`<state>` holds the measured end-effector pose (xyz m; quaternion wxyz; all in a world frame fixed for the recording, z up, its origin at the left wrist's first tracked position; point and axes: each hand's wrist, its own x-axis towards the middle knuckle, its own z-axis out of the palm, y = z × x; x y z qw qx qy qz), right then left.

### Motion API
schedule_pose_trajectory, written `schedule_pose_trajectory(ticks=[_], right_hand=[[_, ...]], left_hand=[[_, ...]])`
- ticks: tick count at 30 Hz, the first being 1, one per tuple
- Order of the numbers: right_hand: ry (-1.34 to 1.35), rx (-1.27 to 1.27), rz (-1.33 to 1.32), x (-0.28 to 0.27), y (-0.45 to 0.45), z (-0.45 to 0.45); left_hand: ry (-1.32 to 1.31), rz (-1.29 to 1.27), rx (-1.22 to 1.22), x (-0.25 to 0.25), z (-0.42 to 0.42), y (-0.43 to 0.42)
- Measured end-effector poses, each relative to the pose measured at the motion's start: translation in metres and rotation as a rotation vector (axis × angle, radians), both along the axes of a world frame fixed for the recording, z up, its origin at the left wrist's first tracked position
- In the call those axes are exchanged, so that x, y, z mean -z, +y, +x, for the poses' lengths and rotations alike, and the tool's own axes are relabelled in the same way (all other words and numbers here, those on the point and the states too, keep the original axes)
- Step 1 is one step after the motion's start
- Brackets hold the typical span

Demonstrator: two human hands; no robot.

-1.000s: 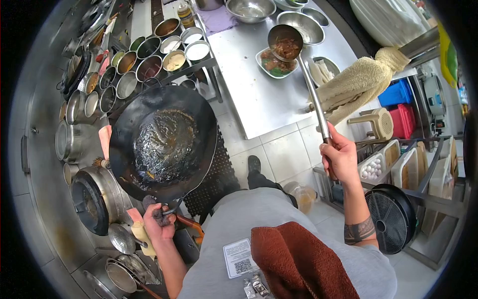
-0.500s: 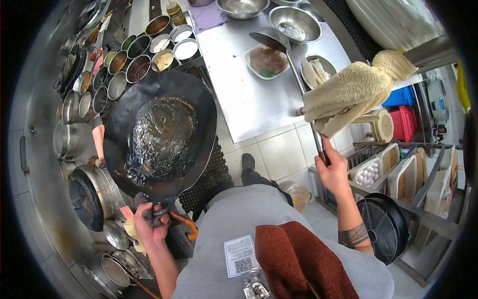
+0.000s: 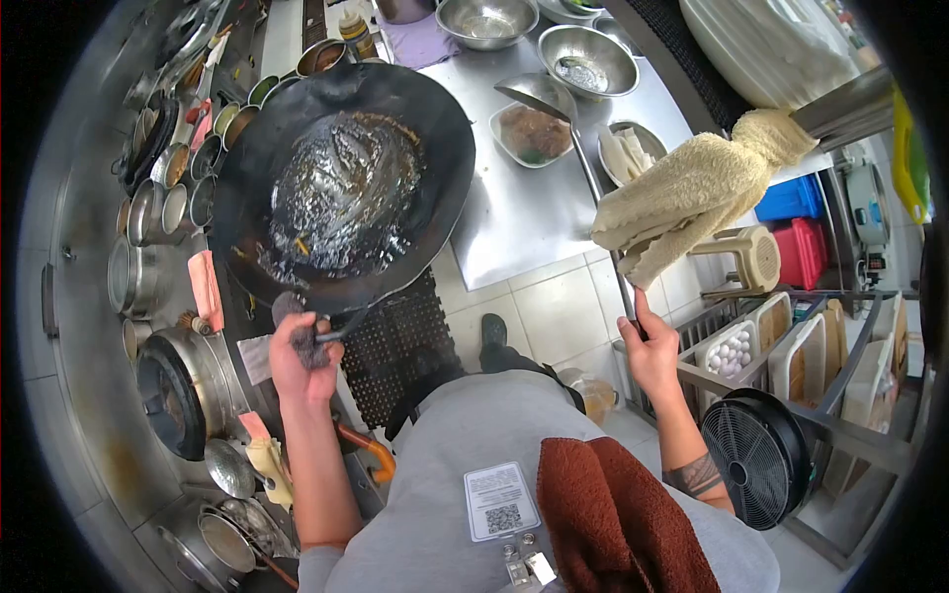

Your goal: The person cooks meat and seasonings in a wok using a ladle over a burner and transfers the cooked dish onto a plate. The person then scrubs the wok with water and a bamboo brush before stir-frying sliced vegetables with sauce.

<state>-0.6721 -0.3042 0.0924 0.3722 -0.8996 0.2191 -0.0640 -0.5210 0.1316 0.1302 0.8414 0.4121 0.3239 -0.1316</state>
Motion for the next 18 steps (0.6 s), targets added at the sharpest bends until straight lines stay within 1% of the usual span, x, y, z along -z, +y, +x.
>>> schedule_pose_trajectory(ticks=[4,5,6,8,10,11,14,15,16,17,18], right_hand=[[-0.001,0.009,0.003,-0.005,0.008,-0.001],[-0.003,0.013,0.004,-0.003,0.01,-0.002],[-0.036,-0.003,-0.009,0.0,0.011,-0.004],[-0.067,-0.017,-0.021,-0.001,0.013,-0.007],[-0.03,0.051,0.012,-0.007,0.015,-0.003],[-0.034,0.049,0.011,-0.006,0.015,-0.003],[-0.045,0.005,-0.013,-0.002,0.017,-0.003],[-0.02,0.064,0.126,-0.003,0.023,-0.003],[0.007,0.115,0.264,-0.004,0.027,-0.002],[0.052,0.163,0.537,-0.006,0.032,-0.003],[0.002,0.129,0.68,-0.002,0.036,0.0]], left_hand=[[-0.005,0.025,0.005,-0.005,0.028,-0.02],[-0.026,0.006,0.04,-0.005,0.033,-0.022],[-0.043,-0.013,0.076,-0.004,0.038,-0.025],[-0.032,-0.014,0.063,-0.002,0.048,-0.029],[-0.037,0.022,0.068,-0.004,0.055,-0.034],[-0.053,0.015,0.099,-0.003,0.058,-0.033],[-0.039,0.027,0.079,-0.002,0.062,-0.036],[-0.058,0.0,0.112,0.007,0.064,-0.03],[-0.07,0.0,0.088,0.011,0.066,-0.028],[-0.018,-0.008,0.086,0.013,0.067,-0.028],[0.027,-0.009,0.065,0.013,0.064,-0.023]])
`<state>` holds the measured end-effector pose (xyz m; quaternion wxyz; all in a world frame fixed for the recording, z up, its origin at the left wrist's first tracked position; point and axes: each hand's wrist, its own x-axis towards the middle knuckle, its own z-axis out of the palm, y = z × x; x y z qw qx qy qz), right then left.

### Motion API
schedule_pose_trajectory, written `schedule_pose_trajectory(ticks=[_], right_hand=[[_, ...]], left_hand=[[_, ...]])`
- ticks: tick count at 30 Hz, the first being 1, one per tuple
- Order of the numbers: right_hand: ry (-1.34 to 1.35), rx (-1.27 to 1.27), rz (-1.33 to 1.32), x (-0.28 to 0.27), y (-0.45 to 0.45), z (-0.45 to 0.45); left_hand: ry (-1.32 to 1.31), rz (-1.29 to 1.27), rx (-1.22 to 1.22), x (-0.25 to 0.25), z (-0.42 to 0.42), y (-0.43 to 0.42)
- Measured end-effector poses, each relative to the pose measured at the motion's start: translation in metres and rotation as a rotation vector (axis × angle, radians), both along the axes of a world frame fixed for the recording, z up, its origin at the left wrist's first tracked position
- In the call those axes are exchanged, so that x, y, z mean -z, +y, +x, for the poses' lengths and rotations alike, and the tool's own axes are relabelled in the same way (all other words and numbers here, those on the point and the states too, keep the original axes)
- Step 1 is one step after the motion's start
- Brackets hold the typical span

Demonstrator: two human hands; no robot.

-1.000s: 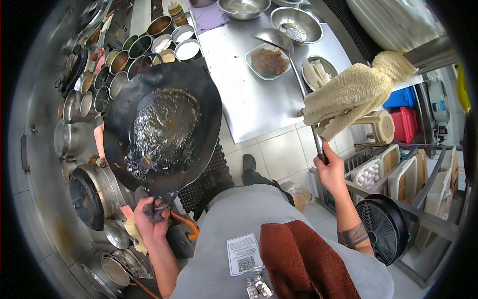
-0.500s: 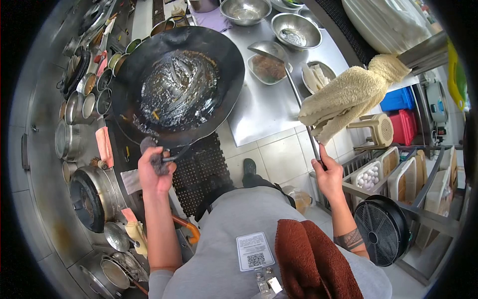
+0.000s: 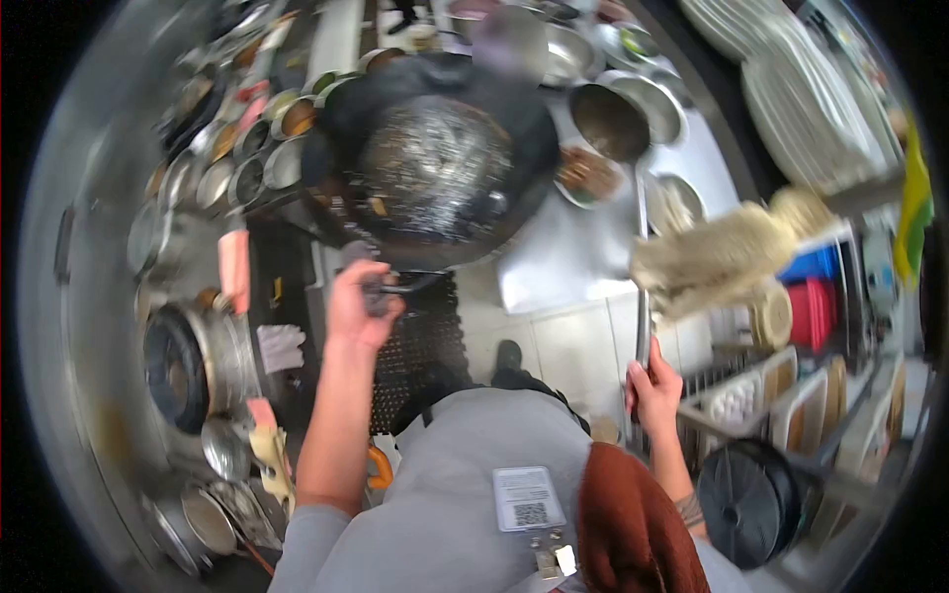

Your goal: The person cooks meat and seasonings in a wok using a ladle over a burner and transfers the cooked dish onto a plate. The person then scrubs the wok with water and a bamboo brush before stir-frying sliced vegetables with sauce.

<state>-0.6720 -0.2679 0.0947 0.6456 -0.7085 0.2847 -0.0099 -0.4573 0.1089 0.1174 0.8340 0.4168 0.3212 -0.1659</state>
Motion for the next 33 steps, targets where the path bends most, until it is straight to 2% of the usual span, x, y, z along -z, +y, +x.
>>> schedule_pose_trajectory(ticks=[2,4,6,11,15,16,18,20,21,22,26,30,32,33], right_hand=[[-0.093,-0.063,0.278,0.023,0.013,0.011],[-0.089,-0.329,0.287,0.049,0.038,0.043],[0.097,-0.416,0.165,0.069,0.086,0.082],[0.067,-0.875,0.217,0.02,0.172,0.154],[0.119,-1.176,0.156,0.001,0.259,0.216],[0.109,-1.208,0.145,0.001,0.286,0.231],[0.184,-1.292,0.263,0.003,0.351,0.254],[0.238,-1.306,0.298,0.008,0.423,0.27],[0.267,-1.306,0.331,0.009,0.458,0.275],[0.306,-1.304,0.361,0.01,0.489,0.278],[0.342,-1.336,0.272,-0.009,0.6,0.307],[0.167,-1.496,-0.02,-0.029,0.706,0.351],[-0.055,-1.596,-0.206,-0.04,0.774,0.372],[-0.378,-1.655,-0.393,-0.005,0.81,0.403]], left_hand=[[0.036,-0.093,-0.055,0.008,-0.009,0.014],[0.041,-0.181,-0.075,0.009,-0.027,0.034],[0.094,-0.267,-0.17,-0.002,-0.056,0.061],[0.027,-0.224,-0.508,-0.003,-0.151,0.162],[-0.053,-0.159,-0.891,-0.008,-0.178,0.248],[-0.001,-0.103,-0.957,-0.002,-0.175,0.277],[-0.124,-0.049,-1.015,0.028,-0.168,0.349],[-0.123,-0.098,-1.071,0.07,-0.157,0.44],[-0.131,0.011,-1.131,0.087,-0.151,0.479],[-0.128,0.118,-1.19,0.096,-0.147,0.508],[-0.05,0.109,-1.316,0.099,-0.131,0.591],[-0.057,-0.015,-1.352,0.14,-0.128,0.624],[-0.046,-0.05,-1.351,0.14,-0.122,0.623],[0.04,-0.025,-1.366,0.141,-0.116,0.624]])
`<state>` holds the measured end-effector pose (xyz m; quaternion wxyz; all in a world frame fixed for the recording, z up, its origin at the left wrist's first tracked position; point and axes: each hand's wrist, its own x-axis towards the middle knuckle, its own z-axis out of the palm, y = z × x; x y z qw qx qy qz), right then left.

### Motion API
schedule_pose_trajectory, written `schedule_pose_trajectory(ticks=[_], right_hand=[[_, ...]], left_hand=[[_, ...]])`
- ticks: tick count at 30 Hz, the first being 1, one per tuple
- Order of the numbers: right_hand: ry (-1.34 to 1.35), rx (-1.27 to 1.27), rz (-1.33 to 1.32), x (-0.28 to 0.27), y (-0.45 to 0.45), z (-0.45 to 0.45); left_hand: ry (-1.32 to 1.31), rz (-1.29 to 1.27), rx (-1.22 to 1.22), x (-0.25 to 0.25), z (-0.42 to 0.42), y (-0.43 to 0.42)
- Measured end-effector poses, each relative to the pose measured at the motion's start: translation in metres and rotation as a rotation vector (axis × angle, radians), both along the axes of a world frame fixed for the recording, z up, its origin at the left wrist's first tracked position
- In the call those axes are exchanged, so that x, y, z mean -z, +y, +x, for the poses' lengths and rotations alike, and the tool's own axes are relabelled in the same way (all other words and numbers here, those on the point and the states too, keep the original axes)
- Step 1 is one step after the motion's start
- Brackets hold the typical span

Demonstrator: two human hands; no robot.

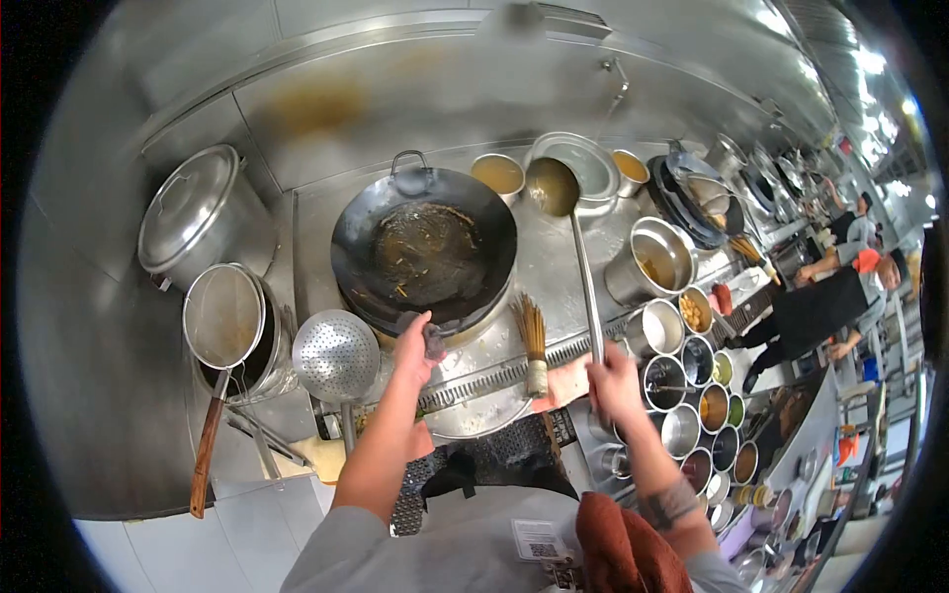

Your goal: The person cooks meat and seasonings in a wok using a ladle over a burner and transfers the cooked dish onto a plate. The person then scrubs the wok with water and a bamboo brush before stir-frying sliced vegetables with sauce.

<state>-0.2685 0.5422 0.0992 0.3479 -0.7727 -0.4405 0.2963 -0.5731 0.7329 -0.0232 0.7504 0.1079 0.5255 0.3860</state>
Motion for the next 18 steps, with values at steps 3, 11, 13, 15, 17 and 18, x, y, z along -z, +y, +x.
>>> schedule_pose_trajectory(ticks=[3,11,13,15,17,18], right_hand=[[-0.451,-0.192,0.119,-0.016,0.134,0.027],[-0.357,-0.733,-0.186,0.02,0.416,0.075],[-0.751,-0.984,-0.251,-0.019,0.415,0.089],[-1.144,-1.203,-0.318,-0.045,0.403,0.111],[-0.933,-0.774,-0.107,-0.046,0.355,0.149],[-0.884,-0.676,-0.108,-0.05,0.336,0.167]], left_hand=[[0.101,-0.014,0.007,-0.01,0.008,-0.002],[0.201,-0.03,-0.168,-0.031,0.023,-0.013],[0.214,-0.013,-0.162,-0.018,0.019,-0.011],[0.252,0.008,-0.135,-0.009,0.014,-0.011],[0.232,-0.004,-0.124,-0.014,0.014,-0.009],[0.219,-0.005,-0.126,-0.012,0.011,-0.01]])
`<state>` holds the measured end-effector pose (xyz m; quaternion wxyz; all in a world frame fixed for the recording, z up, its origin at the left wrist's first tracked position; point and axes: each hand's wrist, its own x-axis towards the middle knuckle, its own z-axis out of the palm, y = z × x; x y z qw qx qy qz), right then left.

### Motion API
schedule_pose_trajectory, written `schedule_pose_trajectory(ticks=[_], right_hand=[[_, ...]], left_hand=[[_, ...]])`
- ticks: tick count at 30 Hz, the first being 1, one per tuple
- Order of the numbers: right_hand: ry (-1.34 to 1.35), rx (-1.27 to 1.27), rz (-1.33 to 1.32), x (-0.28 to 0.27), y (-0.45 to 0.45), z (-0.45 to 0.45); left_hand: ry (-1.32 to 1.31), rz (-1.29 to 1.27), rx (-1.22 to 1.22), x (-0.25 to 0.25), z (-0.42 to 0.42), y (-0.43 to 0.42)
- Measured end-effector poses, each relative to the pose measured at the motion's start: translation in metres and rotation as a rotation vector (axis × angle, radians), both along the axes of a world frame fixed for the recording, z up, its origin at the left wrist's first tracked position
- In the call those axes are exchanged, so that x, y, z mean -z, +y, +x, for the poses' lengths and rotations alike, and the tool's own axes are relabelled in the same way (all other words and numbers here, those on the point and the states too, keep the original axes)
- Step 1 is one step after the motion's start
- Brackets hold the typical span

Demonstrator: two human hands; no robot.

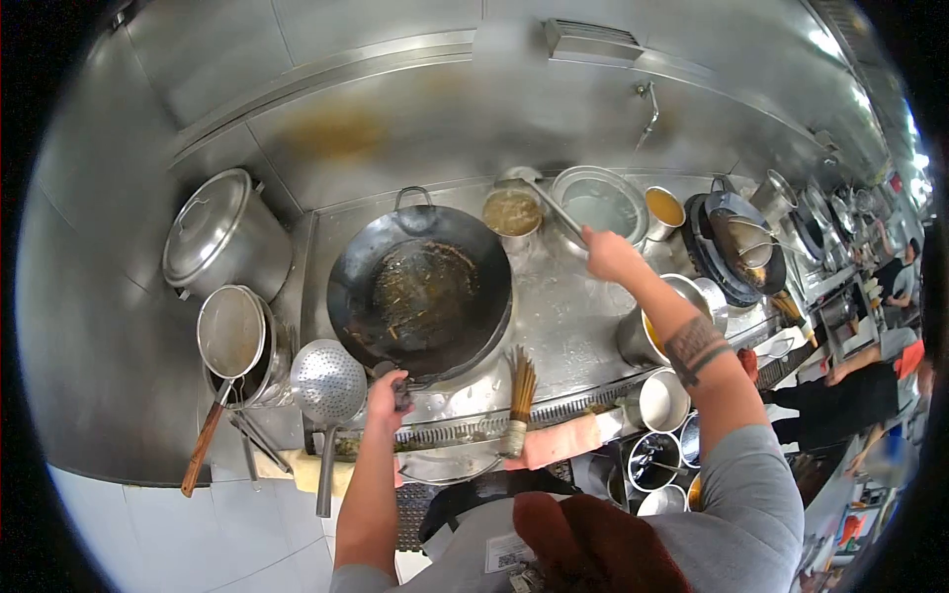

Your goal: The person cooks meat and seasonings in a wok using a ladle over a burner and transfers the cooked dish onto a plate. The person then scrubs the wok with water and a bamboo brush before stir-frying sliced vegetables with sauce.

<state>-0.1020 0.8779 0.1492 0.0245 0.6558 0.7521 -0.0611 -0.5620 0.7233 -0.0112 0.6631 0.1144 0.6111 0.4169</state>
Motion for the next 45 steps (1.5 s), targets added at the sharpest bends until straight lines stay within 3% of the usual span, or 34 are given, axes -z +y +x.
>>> schedule_pose_trajectory(ticks=[2,6,7,8,9,10,11,13,15,17,20,21,22,24,25,27,30,32,33,35,37,40,41,45], right_hand=[[-0.015,0.116,-0.028,-0.009,-0.036,0.021],[0.04,0.381,0.13,0.053,-0.047,0.04],[0.036,0.378,0.134,0.07,-0.029,0.045],[-0.151,0.189,0.021,0.083,-0.003,0.051],[0.342,0.342,-0.095,0.073,0.011,0.049],[1.224,0.599,-0.128,0.063,0.024,0.047],[1.7,0.817,-0.085,0.051,0.036,0.043],[2.188,0.942,-0.255,0.026,0.08,0.048],[2.32,0.866,-0.319,-0.014,0.094,0.036],[2.288,0.849,-0.402,-0.038,0.122,0.025],[1.703,0.825,-0.477,-0.063,0.137,0.017],[1.697,0.827,-0.477,-0.067,0.131,0.015],[0.975,0.572,-0.299,-0.067,0.118,0.014],[0.1,0.211,0.1,-0.044,0.089,0.024],[-0.062,0.123,0.319,-0.01,0.078,0.044],[-0.131,0.276,0.378,0.061,0.066,0.077],[-0.166,0.213,0.23,0.065,0.036,0.05],[1.388,0.872,-0.079,0.075,0.041,0.046],[1.838,0.962,-0.047,0.062,0.037,0.03],[2.145,0.8,0.049,0.056,0.039,0.024],[2.328,0.862,-0.046,0.026,0.05,0.018],[2.217,0.755,-0.106,-0.003,0.078,0.011],[1.95,0.815,-0.261,-0.015,0.095,0.012],[0.834,0.552,-0.037,-0.053,0.081,-0.019]], left_hand=[[-0.002,-0.019,-0.044,-0.01,0.007,-0.002],[0.009,-0.003,-0.057,-0.013,0.016,-0.004],[0.018,0.001,-0.076,-0.009,0.019,-0.003],[0.028,0.006,-0.099,-0.006,0.02,-0.004],[0.022,0.009,-0.11,0.0,0.019,-0.004],[0.035,0.021,-0.119,0.007,0.019,-0.005],[0.047,0.036,-0.126,0.01,0.02,-0.004],[-0.013,0.059,-0.147,-0.002,0.024,-0.005],[-0.021,0.104,-0.148,-0.014,0.027,-0.006],[-0.033,0.081,-0.19,-0.025,0.029,-0.007],[-0.086,0.093,-0.174,-0.02,0.028,-0.006],[-0.077,0.107,-0.177,-0.014,0.028,-0.004],[-0.068,0.118,-0.18,-0.008,0.027,-0.004],[-0.093,0.113,-0.17,-0.008,0.025,-0.004],[-0.115,0.115,-0.158,-0.008,0.025,-0.005],[-0.102,0.128,-0.168,-0.006,0.027,-0.007],[-0.048,0.147,-0.182,0.0,0.028,-0.006],[-0.037,0.172,-0.202,0.003,0.029,-0.007],[-0.027,0.2,-0.212,0.0,0.029,-0.007],[-0.014,0.161,-0.2,-0.002,0.026,-0.008],[-0.044,0.135,-0.141,-0.003,0.024,-0.008],[-0.027,0.127,-0.13,0.005,0.024,-0.005],[-0.046,0.118,-0.123,0.004,0.023,-0.005],[-0.065,0.134,-0.138,-0.001,0.022,-0.006]])
